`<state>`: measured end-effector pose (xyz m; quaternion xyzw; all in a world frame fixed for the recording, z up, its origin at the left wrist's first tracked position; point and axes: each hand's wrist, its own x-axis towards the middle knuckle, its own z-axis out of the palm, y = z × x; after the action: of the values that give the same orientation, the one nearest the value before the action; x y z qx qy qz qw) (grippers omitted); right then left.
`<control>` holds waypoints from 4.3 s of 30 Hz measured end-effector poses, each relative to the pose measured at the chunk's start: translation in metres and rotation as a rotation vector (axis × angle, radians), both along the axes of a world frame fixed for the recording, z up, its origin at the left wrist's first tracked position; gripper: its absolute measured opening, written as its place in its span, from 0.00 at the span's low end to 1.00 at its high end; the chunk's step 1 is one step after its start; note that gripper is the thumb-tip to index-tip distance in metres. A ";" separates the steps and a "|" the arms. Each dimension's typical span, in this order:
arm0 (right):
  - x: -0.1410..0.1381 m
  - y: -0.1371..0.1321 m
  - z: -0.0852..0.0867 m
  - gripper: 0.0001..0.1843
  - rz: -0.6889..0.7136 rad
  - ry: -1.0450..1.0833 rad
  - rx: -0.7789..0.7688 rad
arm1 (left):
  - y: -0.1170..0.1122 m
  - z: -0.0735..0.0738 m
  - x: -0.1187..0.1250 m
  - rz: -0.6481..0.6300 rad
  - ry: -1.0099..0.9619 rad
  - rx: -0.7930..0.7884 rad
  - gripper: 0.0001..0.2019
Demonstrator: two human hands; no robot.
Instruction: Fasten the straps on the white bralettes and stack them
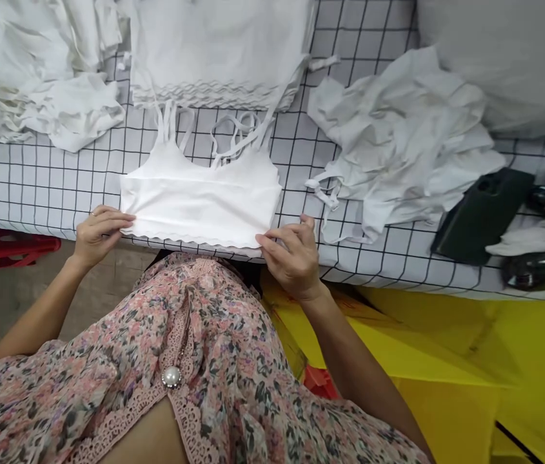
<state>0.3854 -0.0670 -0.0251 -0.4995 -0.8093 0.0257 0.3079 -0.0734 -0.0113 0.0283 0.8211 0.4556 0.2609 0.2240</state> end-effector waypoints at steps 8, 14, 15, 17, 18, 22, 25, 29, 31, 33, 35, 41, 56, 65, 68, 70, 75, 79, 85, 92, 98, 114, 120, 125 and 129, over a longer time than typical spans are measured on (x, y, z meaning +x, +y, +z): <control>-0.044 0.015 0.020 0.41 0.097 -0.216 -0.194 | 0.004 0.019 0.035 0.037 0.199 0.073 0.18; -0.064 0.021 0.012 0.49 -0.034 -0.336 -0.374 | 0.005 -0.032 0.081 0.147 0.234 -0.023 0.41; -0.058 0.015 0.010 0.50 -0.078 -0.342 -0.384 | 0.003 -0.038 0.081 0.178 0.210 -0.028 0.43; -0.041 0.003 0.008 0.50 -0.128 -0.344 -0.389 | -0.003 -0.042 0.078 0.221 0.161 -0.035 0.45; -0.033 -0.001 0.008 0.50 -0.137 -0.331 -0.376 | -0.004 -0.041 0.075 0.229 0.143 -0.037 0.45; -0.012 0.011 0.018 0.47 -0.116 -0.169 -0.200 | 0.016 -0.019 0.063 0.236 0.063 -0.001 0.33; -0.018 0.052 0.035 0.38 -0.060 -0.041 -0.055 | 0.065 0.000 0.056 0.265 -0.096 0.009 0.18; -0.050 0.124 0.054 0.22 0.052 0.037 -0.040 | 0.149 0.012 0.054 0.334 -0.282 -0.121 0.10; -0.071 0.161 0.059 0.17 0.111 0.071 -0.058 | 0.186 0.012 0.053 0.311 -0.269 -0.063 0.12; -0.093 0.198 0.061 0.15 0.156 0.096 -0.074 | 0.216 0.010 0.051 0.224 -0.206 0.023 0.15; -0.117 0.234 0.063 0.14 0.179 0.108 -0.119 | 0.241 0.008 0.048 0.131 -0.131 0.079 0.18; -0.187 0.310 0.056 0.15 0.120 0.027 -0.266 | 0.284 -0.005 0.041 0.035 0.058 0.093 0.16; -0.206 0.308 0.033 0.15 0.095 0.053 -0.183 | 0.257 -0.009 0.030 0.204 -0.011 0.019 0.06; -0.194 0.288 0.036 0.15 0.166 0.107 -0.120 | 0.157 0.040 0.032 0.357 -0.450 -0.391 0.14; -0.194 0.283 0.034 0.14 0.163 0.167 -0.091 | 0.138 0.038 0.036 0.407 -0.674 -0.532 0.17; -0.194 0.281 0.032 0.13 0.166 0.195 -0.081 | 0.129 0.031 0.039 0.433 -0.785 -0.588 0.13; -0.185 0.274 0.032 0.15 0.188 0.181 -0.128 | 0.111 0.018 0.045 0.497 -0.925 -0.595 0.15; -0.179 0.253 0.046 0.20 0.393 0.262 -0.286 | 0.101 0.026 0.056 0.479 -0.923 -0.523 0.19; -0.185 0.219 0.061 0.12 0.579 0.477 -0.525 | 0.099 0.032 0.075 0.350 -0.919 -0.465 0.20; -0.170 0.209 0.063 0.04 0.432 0.556 -0.493 | 0.086 0.015 0.082 0.313 -0.624 -0.293 0.17; -0.147 0.189 0.063 0.04 0.363 0.504 -0.565 | 0.062 -0.004 0.082 0.231 0.087 -0.117 0.11; -0.139 0.163 0.041 0.08 0.440 0.233 -0.435 | 0.051 -0.029 0.094 0.213 0.066 -0.015 0.11; -0.140 0.160 0.041 0.09 0.459 0.195 -0.397 | 0.050 -0.027 0.099 0.217 0.070 -0.028 0.08; -0.138 0.162 0.042 0.09 0.476 0.181 -0.438 | 0.051 -0.027 0.099 0.209 0.041 -0.021 0.07; -0.138 0.163 0.043 0.09 0.477 0.193 -0.500 | 0.052 -0.028 0.098 0.200 0.040 -0.045 0.07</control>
<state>0.2478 0.0960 0.0177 -0.3516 -0.8391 0.3413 0.2364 0.0250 0.0408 0.0007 0.7714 0.5455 0.2549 0.2062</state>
